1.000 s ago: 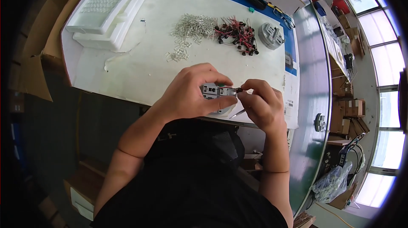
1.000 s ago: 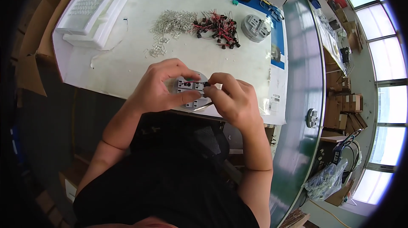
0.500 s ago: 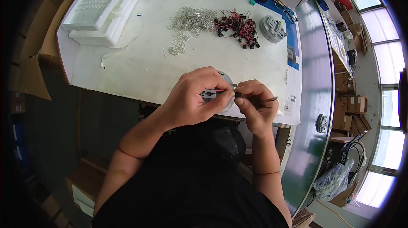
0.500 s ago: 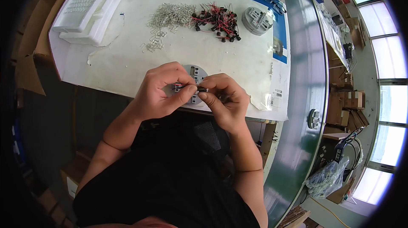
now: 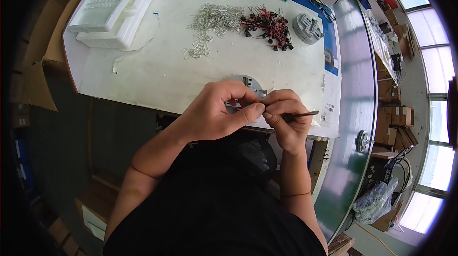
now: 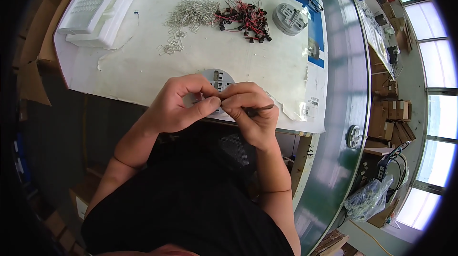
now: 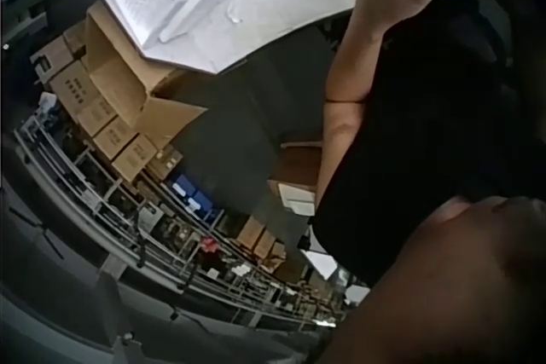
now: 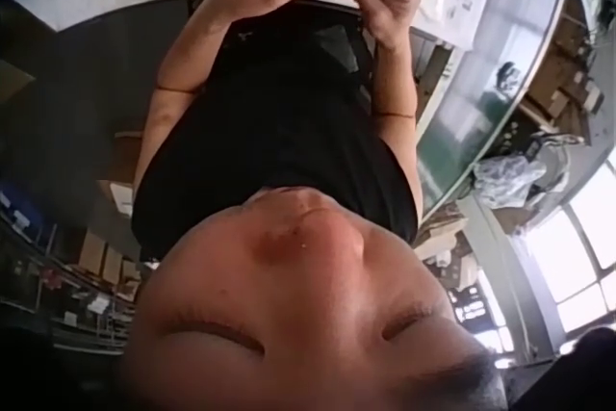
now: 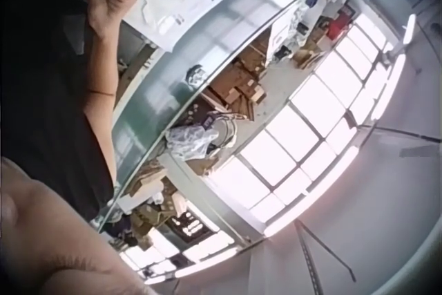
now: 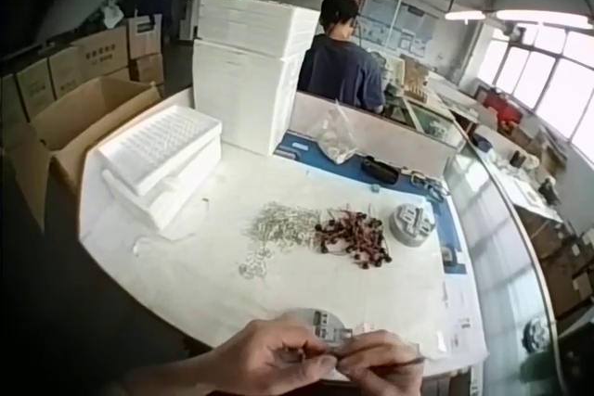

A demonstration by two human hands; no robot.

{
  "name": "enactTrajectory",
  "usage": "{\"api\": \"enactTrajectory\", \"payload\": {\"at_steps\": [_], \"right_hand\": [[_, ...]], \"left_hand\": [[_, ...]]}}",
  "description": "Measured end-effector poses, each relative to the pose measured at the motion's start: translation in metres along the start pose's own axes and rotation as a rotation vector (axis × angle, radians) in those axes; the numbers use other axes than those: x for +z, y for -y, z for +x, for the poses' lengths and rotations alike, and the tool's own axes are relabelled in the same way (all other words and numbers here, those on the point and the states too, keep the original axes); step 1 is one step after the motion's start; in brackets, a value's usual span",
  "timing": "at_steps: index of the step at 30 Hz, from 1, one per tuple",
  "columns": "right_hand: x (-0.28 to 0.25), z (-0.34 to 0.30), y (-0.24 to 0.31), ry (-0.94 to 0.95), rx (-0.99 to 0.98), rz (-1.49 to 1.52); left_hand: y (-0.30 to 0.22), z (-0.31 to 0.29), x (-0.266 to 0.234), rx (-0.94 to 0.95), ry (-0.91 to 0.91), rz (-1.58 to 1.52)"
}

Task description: Assembling small electronic components into a circular base plate on a workbench.

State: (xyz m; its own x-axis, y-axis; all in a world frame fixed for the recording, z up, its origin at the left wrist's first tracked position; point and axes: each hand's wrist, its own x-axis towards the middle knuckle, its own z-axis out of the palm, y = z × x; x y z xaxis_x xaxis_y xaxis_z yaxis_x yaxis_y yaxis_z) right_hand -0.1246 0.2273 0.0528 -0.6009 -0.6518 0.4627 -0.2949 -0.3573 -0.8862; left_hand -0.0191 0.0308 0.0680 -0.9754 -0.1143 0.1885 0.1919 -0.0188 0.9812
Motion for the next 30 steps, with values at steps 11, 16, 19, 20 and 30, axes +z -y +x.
{"api": "enactTrajectory", "payload": {"at_steps": [11,16,19,20,30], "right_hand": [[0.005,-0.004,0.008,-0.057,0.204,-0.075],[0.002,0.000,0.012,-0.033,0.297,-0.392],[-0.002,-0.001,0.009,-0.001,0.327,-0.576],[-0.003,-0.002,0.007,0.013,0.340,-0.630],[0.000,0.000,0.009,0.227,0.158,-1.139]], "left_hand": [[0.012,-0.001,0.005,0.089,-0.065,0.127],[0.017,-0.001,0.002,0.119,-0.061,0.362],[0.022,-0.006,0.005,0.215,-0.136,0.878],[0.025,-0.008,0.006,0.212,-0.137,0.876],[0.047,-0.013,0.016,0.246,-0.253,1.000]]}}
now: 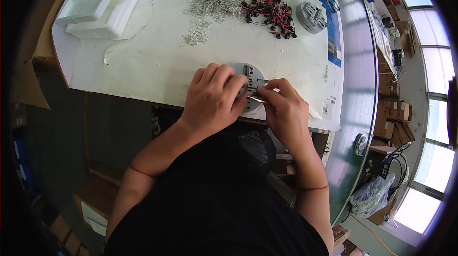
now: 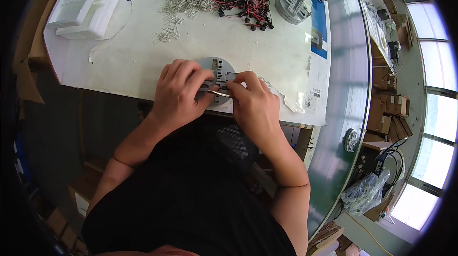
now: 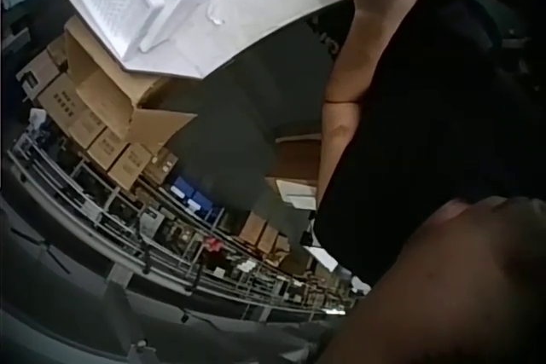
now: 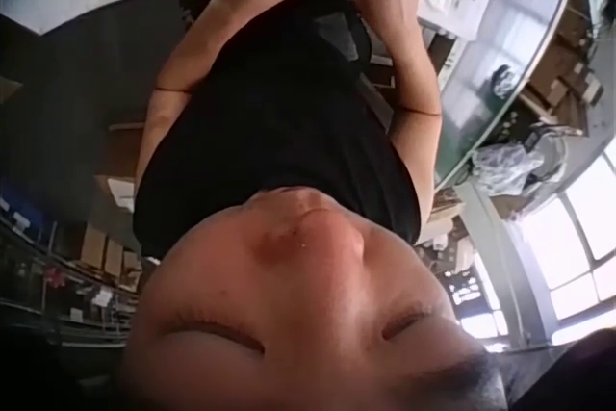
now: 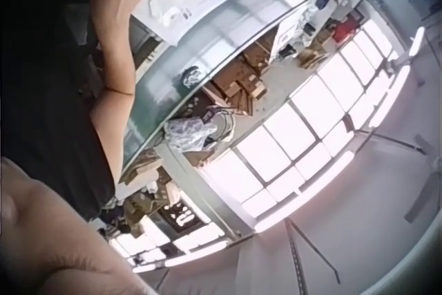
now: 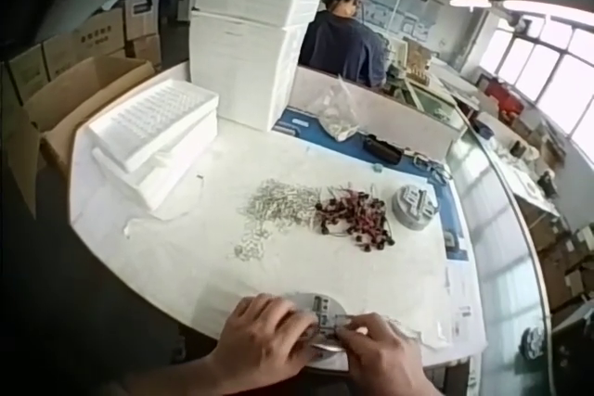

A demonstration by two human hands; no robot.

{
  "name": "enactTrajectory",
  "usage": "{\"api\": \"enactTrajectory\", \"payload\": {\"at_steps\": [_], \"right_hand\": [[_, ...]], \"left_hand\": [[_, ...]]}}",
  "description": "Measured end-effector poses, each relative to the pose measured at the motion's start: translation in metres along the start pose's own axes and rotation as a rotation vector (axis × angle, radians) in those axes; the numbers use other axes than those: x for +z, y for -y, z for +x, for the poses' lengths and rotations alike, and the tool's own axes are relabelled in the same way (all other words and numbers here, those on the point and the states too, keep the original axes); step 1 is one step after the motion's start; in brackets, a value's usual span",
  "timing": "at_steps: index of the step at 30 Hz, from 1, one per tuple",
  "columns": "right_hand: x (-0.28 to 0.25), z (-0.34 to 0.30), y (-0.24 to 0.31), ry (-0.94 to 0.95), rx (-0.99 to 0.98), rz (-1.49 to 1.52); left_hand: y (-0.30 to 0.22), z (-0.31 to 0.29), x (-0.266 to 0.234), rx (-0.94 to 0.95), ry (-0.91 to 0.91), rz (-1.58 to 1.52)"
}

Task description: Assembling small electronic components into a circular base plate on a workbench.

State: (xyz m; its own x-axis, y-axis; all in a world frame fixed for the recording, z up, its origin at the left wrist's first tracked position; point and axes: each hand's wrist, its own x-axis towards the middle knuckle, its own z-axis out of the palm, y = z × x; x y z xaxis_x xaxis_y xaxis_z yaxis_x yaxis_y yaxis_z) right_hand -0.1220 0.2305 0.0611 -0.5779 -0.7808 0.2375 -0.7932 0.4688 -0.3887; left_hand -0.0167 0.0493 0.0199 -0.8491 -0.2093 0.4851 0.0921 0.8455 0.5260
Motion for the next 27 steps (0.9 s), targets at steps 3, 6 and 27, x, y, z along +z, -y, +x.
{"api": "enactTrajectory", "payload": {"at_steps": [3,6,27], "right_hand": [[-0.001,0.000,0.006,0.045,0.026,-0.066],[0.003,-0.002,0.013,0.032,-0.002,-0.117],[0.060,0.022,-0.003,-0.449,-0.199,0.925]], "left_hand": [[0.002,-0.003,0.009,-0.050,-0.048,-0.064],[0.003,-0.004,0.014,-0.101,-0.066,-0.117],[-0.003,0.002,0.018,-0.153,-0.023,-0.096]]}}
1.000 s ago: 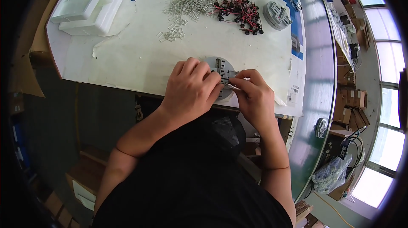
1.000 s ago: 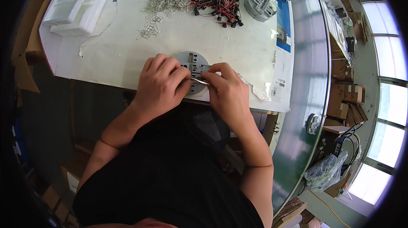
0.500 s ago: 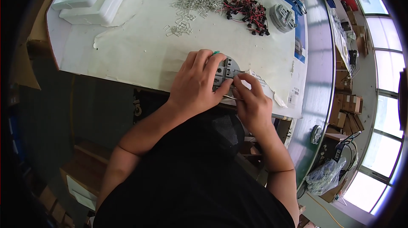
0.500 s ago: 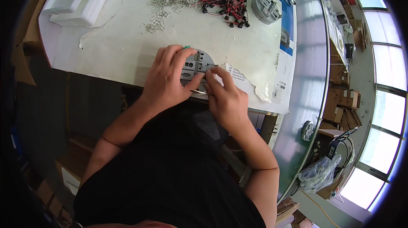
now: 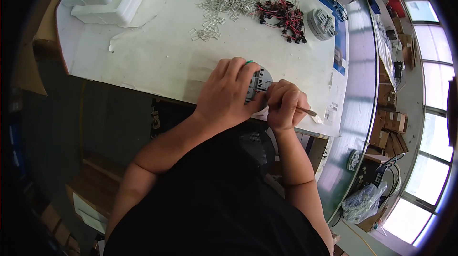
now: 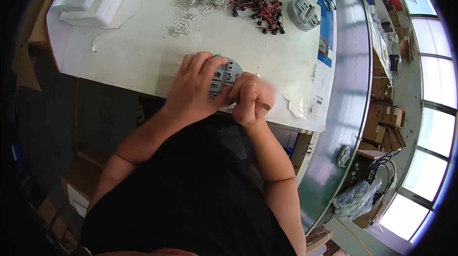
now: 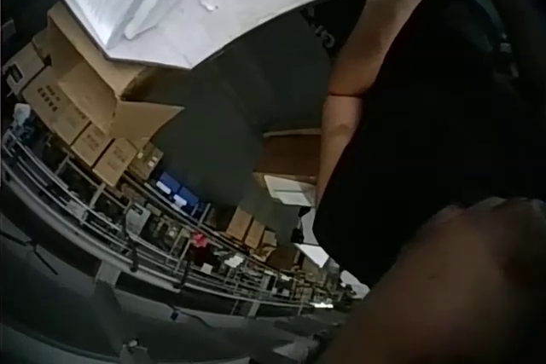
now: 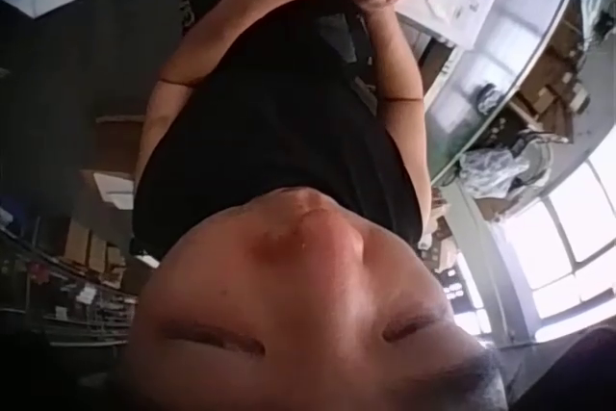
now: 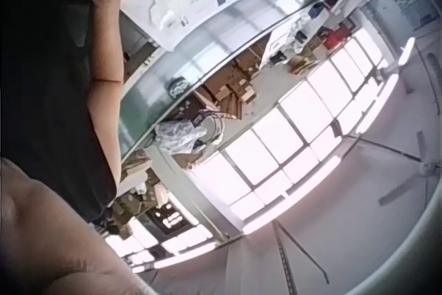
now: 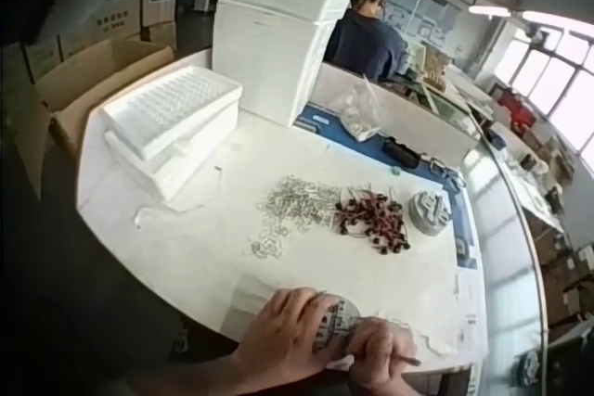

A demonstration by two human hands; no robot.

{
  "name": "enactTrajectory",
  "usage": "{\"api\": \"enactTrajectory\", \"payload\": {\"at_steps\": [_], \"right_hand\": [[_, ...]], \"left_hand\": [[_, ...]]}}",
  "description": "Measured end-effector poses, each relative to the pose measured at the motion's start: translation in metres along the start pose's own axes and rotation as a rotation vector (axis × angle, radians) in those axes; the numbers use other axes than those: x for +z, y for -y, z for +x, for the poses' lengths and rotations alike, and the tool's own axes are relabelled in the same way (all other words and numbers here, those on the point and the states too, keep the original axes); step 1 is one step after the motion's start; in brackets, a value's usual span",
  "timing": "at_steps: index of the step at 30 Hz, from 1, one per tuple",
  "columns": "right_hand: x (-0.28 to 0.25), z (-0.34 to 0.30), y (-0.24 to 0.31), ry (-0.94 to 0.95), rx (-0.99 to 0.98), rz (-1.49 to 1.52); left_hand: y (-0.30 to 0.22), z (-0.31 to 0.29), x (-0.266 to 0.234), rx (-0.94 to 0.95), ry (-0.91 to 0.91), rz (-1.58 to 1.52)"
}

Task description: Assembling small electronic components into a circular base plate on a workbench.

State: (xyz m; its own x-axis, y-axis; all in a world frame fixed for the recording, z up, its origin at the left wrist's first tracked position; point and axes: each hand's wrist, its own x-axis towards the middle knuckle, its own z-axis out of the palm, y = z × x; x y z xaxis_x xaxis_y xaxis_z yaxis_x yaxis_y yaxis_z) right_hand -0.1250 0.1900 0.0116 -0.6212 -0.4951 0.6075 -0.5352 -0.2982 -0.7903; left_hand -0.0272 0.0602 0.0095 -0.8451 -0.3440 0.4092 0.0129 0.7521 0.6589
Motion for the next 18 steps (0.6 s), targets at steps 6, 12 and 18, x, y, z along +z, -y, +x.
{"api": "enactTrajectory", "payload": {"at_steps": [6,12,18], "right_hand": [[0.001,-0.003,0.000,-0.042,0.084,0.116],[-0.016,0.016,0.010,-0.223,0.351,0.519],[-0.003,0.005,0.005,-0.117,0.311,0.326]], "left_hand": [[0.004,-0.001,0.002,0.004,0.030,-0.028],[0.006,-0.001,-0.004,0.014,0.036,-0.049],[0.007,0.000,-0.004,0.019,0.028,-0.048]]}}
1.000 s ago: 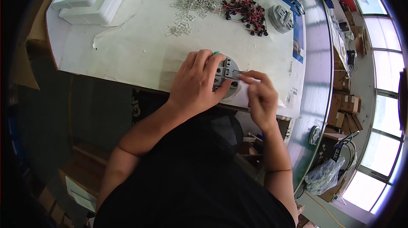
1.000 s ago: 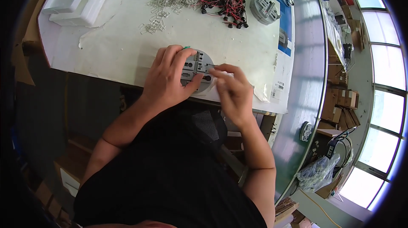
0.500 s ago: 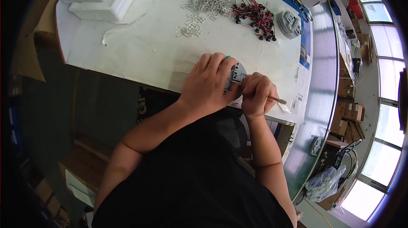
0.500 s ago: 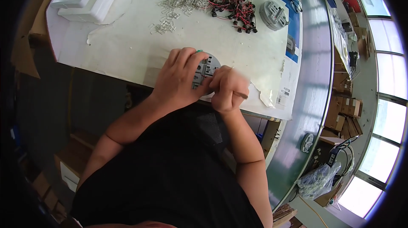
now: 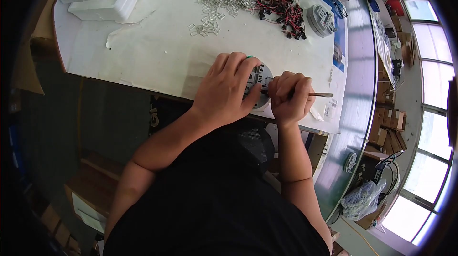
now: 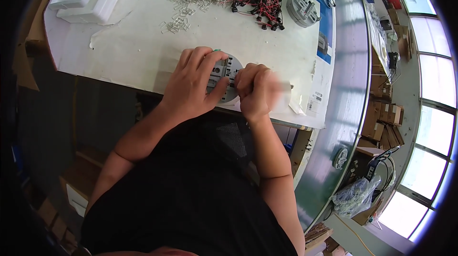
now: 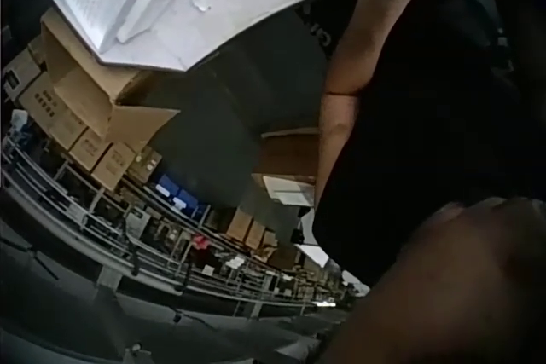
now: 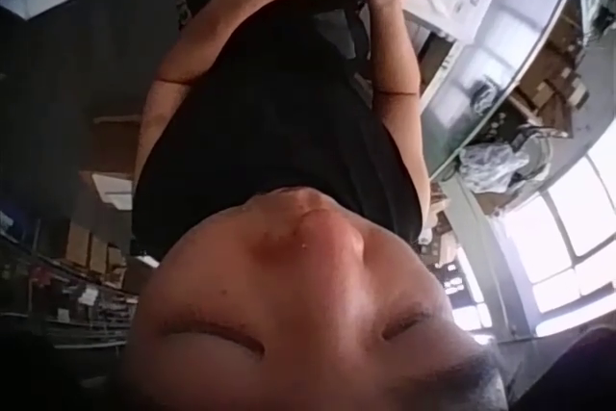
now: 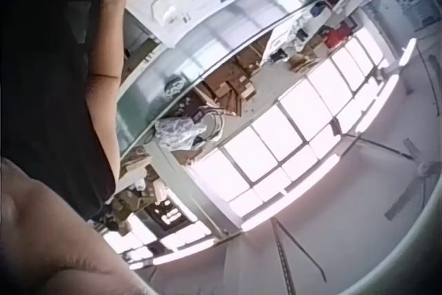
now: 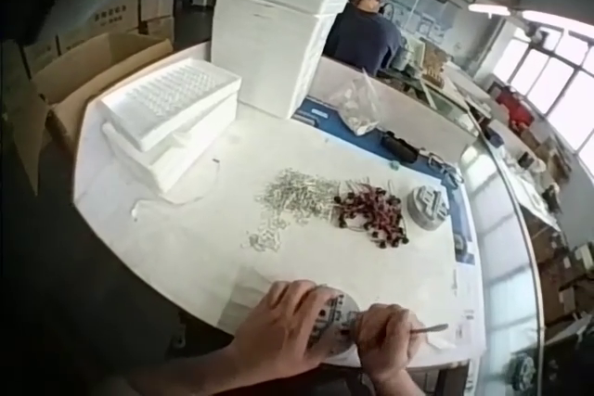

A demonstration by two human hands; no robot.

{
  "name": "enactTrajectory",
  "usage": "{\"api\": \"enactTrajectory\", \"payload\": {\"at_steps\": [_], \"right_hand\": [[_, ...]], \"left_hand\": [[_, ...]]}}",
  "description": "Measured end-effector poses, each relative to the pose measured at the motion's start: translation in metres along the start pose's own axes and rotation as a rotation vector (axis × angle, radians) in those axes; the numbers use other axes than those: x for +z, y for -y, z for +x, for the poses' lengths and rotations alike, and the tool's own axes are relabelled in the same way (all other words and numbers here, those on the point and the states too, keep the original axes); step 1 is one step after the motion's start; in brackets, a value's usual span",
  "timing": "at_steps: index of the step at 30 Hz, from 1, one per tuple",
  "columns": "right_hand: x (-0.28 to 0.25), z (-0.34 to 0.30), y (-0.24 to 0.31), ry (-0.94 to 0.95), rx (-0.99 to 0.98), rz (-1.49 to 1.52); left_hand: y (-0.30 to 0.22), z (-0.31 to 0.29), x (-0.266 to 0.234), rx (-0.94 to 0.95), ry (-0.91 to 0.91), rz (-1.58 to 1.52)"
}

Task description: Assembling small electronic components into a circular base plate on a workbench.

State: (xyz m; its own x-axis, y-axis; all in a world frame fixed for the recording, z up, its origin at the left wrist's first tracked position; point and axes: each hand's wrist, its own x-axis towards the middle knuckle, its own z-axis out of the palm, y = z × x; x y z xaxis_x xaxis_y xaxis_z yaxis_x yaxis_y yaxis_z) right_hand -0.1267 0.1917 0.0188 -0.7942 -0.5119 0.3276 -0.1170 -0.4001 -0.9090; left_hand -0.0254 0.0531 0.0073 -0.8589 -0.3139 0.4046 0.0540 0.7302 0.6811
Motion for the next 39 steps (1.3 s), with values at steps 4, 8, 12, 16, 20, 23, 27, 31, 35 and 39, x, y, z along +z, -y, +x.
{"api": "enactTrajectory", "payload": {"at_steps": [4,8,12,16,20,23,27,31,35,39], "right_hand": [[0.000,-0.003,-0.006,0.067,-0.129,-0.112],[0.002,0.010,0.001,0.123,-0.044,-0.256],[0.028,0.081,0.018,0.390,0.038,-0.858],[0.030,0.157,-0.033,0.665,-0.204,-1.051],[0.057,0.166,-0.053,0.713,-0.019,-1.179],[0.059,0.164,-0.056,0.701,0.044,-1.233],[0.047,0.147,-0.045,0.658,-0.001,-1.188],[0.032,0.132,-0.020,0.519,0.123,-1.068],[0.012,0.128,-0.006,0.430,0.298,-0.973],[-0.005,0.118,0.011,0.459,0.442,-0.901]], "left_hand": [[-0.001,0.002,-0.001,-0.004,0.006,-0.001],[-0.001,0.000,0.001,0.017,-0.022,-0.021],[0.002,-0.002,-0.001,0.029,-0.027,0.016],[0.001,-0.001,0.000,0.032,0.004,0.025],[0.002,-0.002,0.000,0.055,-0.025,0.052],[0.003,-0.002,0.000,0.051,-0.021,0.056],[0.004,-0.003,0.001,0.055,-0.032,0.051],[0.005,0.000,-0.005,0.054,-0.114,-0.089],[0.014,0.002,-0.024,0.040,-0.142,-0.200],[0.028,0.000,-0.033,0.015,-0.142,-0.276]]}}
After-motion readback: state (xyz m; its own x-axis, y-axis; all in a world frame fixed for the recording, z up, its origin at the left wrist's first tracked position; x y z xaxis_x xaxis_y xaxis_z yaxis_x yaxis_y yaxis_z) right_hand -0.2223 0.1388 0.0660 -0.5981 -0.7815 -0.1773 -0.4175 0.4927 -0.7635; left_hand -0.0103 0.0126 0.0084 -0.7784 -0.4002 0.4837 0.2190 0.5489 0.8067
